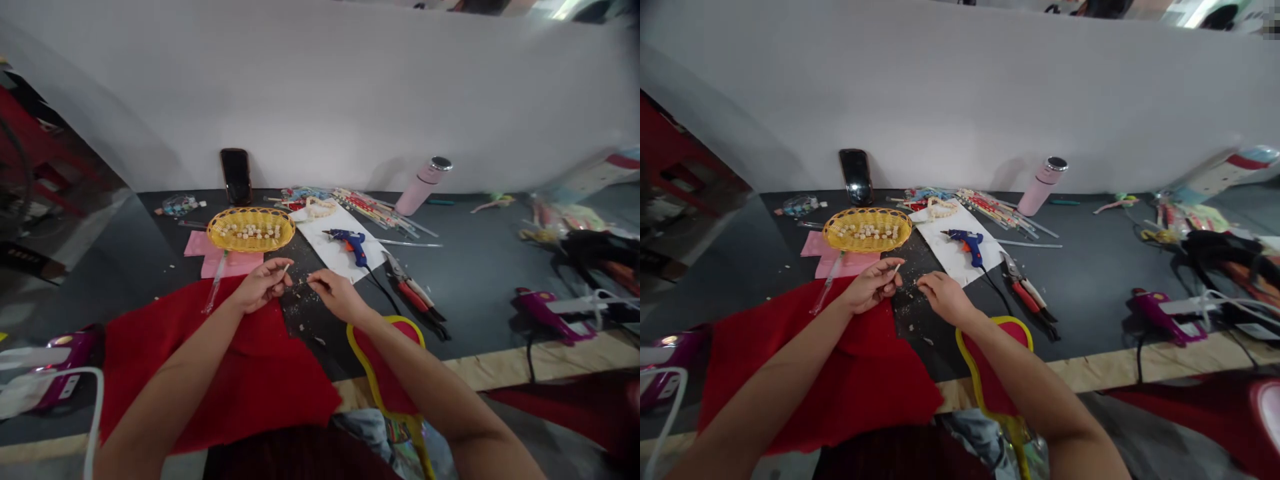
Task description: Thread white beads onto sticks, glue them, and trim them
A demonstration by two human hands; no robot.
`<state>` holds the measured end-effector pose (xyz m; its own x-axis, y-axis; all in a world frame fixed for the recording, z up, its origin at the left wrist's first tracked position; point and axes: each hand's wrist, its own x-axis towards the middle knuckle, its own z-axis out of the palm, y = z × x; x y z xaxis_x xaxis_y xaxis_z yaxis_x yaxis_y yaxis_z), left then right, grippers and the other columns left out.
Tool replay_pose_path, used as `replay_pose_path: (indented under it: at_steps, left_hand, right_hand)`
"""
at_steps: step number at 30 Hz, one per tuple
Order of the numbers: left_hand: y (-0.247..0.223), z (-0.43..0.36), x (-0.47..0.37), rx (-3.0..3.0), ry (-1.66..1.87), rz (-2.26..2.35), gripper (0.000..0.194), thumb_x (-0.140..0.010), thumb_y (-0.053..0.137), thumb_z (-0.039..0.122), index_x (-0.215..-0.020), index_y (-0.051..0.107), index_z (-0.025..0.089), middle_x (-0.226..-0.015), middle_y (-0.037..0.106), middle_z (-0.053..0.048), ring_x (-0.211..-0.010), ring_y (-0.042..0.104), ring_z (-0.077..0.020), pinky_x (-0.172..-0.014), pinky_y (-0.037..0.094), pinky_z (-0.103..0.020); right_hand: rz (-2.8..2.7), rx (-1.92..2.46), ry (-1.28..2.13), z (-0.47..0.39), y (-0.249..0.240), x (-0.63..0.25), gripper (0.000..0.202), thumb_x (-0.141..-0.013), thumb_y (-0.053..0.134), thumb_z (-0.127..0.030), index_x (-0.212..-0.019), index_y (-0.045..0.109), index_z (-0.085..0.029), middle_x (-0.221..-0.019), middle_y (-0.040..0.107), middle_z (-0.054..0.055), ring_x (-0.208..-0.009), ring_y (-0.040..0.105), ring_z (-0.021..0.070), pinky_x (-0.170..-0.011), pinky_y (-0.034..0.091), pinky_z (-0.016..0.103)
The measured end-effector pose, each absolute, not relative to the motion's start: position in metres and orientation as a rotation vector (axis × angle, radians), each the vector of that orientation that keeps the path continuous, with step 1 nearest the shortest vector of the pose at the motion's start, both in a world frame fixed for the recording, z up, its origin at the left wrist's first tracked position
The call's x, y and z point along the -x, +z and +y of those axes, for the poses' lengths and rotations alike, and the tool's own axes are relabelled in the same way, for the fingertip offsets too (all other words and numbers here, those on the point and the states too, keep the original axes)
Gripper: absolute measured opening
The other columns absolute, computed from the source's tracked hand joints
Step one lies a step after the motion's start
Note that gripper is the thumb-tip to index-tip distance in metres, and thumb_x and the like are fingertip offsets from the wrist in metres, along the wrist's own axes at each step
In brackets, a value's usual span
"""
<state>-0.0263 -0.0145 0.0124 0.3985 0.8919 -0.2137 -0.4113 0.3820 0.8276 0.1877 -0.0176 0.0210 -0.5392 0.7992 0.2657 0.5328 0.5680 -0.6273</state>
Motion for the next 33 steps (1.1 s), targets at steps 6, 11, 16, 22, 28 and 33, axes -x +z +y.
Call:
replay_pose_path:
  at_steps: [6,11,16,22,28,33]
  left_hand:
    - [0.006,-0.012,0.024,-0.789,0.986,0.786,0.035,-0.076,0.065,0.023,-0.110,0.055,0.018,-0.072,0.061,-0.002,-0.049,0.043,-0.0047,-0.046,0.030,-0.017]
    - [0.012,-0.019,0.012,-0.781,1.016,0.885,0.036,-0.077,0.063,0.022,-0.111,0.053,0.017,-0.073,0.062,-0.003,-0.050,0.045,-0.0054,-0.046,0.032,-0.017]
    - [0.016,-0.033,0.003,-0.710,1.112,0.846,0.034,-0.078,0.062,0.020,-0.111,0.052,0.018,-0.074,0.061,-0.002,-0.049,0.044,-0.0053,-0.046,0.032,-0.018]
    - [0.007,-0.028,0.010,-0.637,1.101,0.765,0.033,-0.078,0.062,0.019,-0.109,0.053,0.019,-0.074,0.060,-0.002,-0.052,0.046,-0.0056,-0.048,0.033,-0.017]
    - [0.005,-0.026,0.010,-0.683,1.055,0.770,0.031,-0.079,0.062,0.021,-0.109,0.053,0.018,-0.076,0.061,-0.003,-0.052,0.046,-0.0057,-0.049,0.034,-0.018]
    - [0.006,-0.026,0.009,-0.680,1.055,0.788,0.029,-0.077,0.064,0.022,-0.104,0.054,0.017,-0.074,0.061,-0.003,-0.052,0.046,-0.0056,-0.049,0.034,-0.017]
  right_hand:
    - [-2.557,1.057,0.314,-0.015,-0.002,-0.192,0.021,-0.089,0.044,-0.015,-0.099,0.062,-0.019,-0.093,0.063,0.008,-0.087,0.055,0.0196,-0.082,0.045,0.033]
    - [-2.510,1.068,0.260,-0.011,-0.004,-0.199,0.032,-0.084,0.044,-0.005,-0.108,0.060,-0.018,-0.101,0.062,0.008,-0.094,0.053,0.0199,-0.088,0.043,0.033]
    - [-2.501,0.983,0.154,-0.014,0.000,-0.195,0.028,-0.087,0.044,-0.010,-0.108,0.062,-0.017,-0.100,0.063,0.009,-0.093,0.050,0.0210,-0.084,0.042,0.035]
    - [-2.645,1.027,0.033,-0.025,0.005,-0.183,0.030,-0.088,0.050,-0.020,-0.116,0.058,-0.028,-0.110,0.059,0.006,-0.104,0.043,0.0247,-0.083,0.036,0.039]
    - [-2.646,0.959,0.056,-0.023,0.000,-0.181,0.019,-0.089,0.051,-0.023,-0.100,0.065,-0.028,-0.100,0.062,0.004,-0.101,0.043,0.0233,-0.084,0.034,0.039]
    - [-2.479,0.909,0.247,-0.016,-0.004,-0.188,0.013,-0.089,0.052,-0.023,-0.091,0.065,-0.023,-0.095,0.064,0.005,-0.096,0.050,0.0204,-0.084,0.038,0.037]
